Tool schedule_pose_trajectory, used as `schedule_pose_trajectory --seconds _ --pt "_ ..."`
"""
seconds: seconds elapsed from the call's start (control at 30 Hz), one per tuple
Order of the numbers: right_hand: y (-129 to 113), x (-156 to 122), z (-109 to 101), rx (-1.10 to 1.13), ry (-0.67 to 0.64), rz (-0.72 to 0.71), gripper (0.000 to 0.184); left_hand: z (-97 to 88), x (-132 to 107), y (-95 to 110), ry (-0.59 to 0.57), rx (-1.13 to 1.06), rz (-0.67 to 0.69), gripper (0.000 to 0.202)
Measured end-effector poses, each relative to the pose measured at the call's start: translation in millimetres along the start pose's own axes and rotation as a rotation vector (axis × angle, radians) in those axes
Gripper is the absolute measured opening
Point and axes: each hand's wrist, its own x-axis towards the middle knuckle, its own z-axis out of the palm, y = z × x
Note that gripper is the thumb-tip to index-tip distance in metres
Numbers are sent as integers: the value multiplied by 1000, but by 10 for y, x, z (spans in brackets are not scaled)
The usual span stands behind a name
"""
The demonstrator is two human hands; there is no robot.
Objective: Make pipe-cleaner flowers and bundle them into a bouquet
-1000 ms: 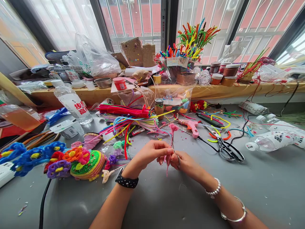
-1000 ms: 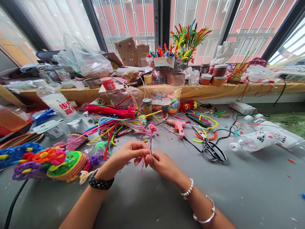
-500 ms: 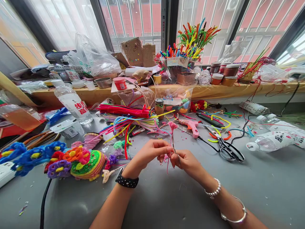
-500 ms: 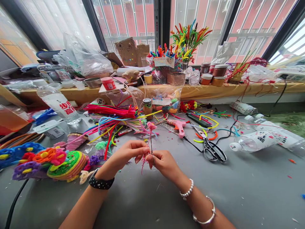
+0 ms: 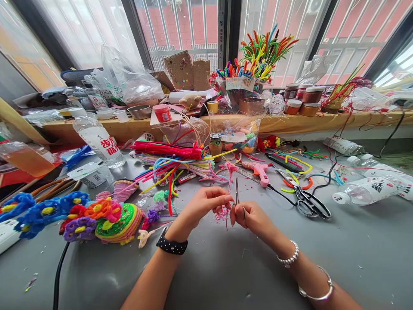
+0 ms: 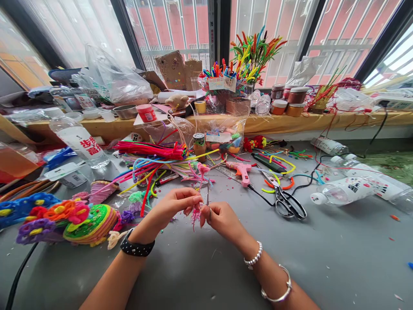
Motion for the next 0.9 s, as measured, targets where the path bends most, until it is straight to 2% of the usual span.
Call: schedule_pose_trajectory --seconds 0.1,0.3,0.5,0.9 --pt "-9 -5 14 -24 -41 17 67 2 -5 2 -41 -12 -11 21" --pt "15 -6 23 -41 -40 -16 59 9 -13 10 -97 14 -46 23" --pt "29 2 24 -29 -58 -25 61 10 -12 1 -77 21 -39 24" --pt "27 4 13 -43 -28 -8 61 9 -4 0 -118 18 -56 24"
